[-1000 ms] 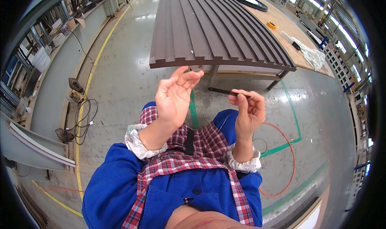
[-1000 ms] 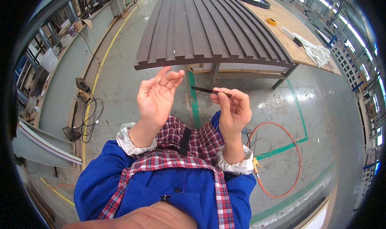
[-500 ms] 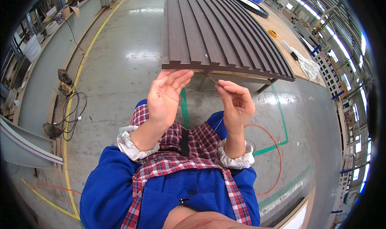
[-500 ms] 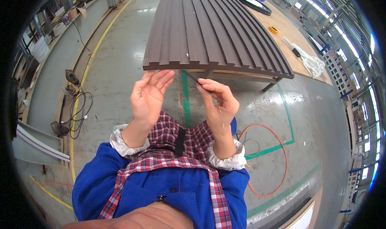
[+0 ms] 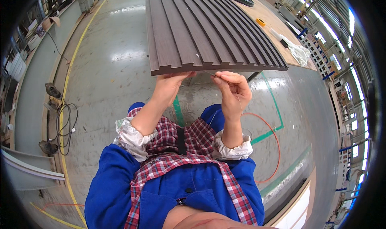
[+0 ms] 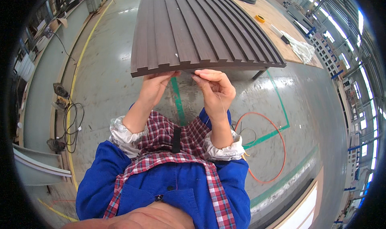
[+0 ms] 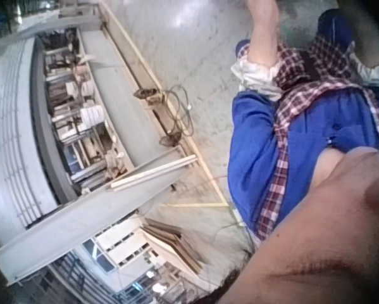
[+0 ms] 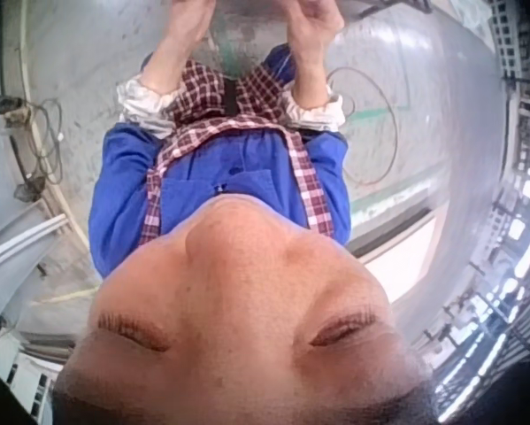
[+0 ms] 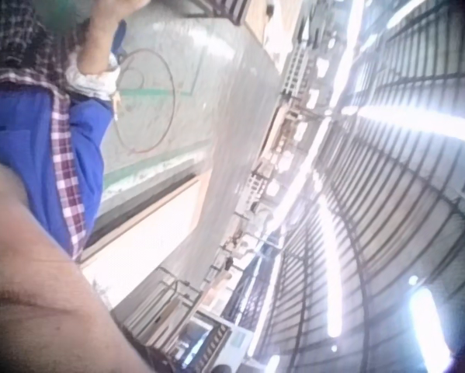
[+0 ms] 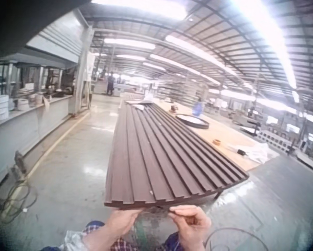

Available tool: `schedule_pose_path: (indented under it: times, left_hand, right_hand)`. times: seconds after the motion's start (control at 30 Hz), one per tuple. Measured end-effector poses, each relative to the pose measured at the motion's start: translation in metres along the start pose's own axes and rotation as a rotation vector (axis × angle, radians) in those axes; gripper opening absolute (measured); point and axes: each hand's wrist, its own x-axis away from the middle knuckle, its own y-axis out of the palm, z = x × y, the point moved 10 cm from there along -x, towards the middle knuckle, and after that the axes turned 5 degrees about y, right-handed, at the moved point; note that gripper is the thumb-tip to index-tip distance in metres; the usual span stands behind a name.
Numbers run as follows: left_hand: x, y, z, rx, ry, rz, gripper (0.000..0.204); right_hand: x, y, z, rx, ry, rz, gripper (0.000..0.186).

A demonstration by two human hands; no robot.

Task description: The person uses a utility knife to trim the edges of a stack of brown composite planks. They repeatedly score and snap off small sections from the plank edges, then wipe the blade with a cloth.

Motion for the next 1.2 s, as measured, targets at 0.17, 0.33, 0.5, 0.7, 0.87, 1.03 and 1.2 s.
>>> schedule_pose_path:
  times: [0.17,0.33,0.5,0.7,0.87,1.03,1.2]
  left_hand:
    - [0.006,0.011,0.005,-0.050,0.009,0.049,0.015]
    - [0.006,0.009,0.019,-0.065,0.147,0.110,0.019]
    - [0.005,0.005,0.025,-0.121,0.183,0.039,0.021]
    - [0.004,-0.001,0.021,-0.082,0.145,0.042,0.020]
    - [0.006,0.007,0.013,0.000,0.041,0.130,0.023]
    - [0.006,0.011,0.015,0.037,0.037,0.088,0.025]
    - [0.006,0.010,0.019,0.023,0.030,0.129,0.024]
  right_hand:
    - [-0.001,-0.010,0.006,-0.069,0.058,0.041,0.014]
    - [-0.001,-0.007,0.001,0.089,-0.040,-0.011,0.018]
    - [-0.003,-0.014,0.003,0.215,-0.068,0.042,0.019]
    - [-0.012,-0.015,-0.010,0.386,-0.142,0.041,0.019]
    - [-0.012,-0.013,-0.022,0.489,-0.187,0.057,0.020]
    - [-0.011,-0.010,-0.025,0.522,-0.241,0.047,0.020]
    - [-0.011,-0.002,-0.031,0.550,-0.251,0.009,0.021]
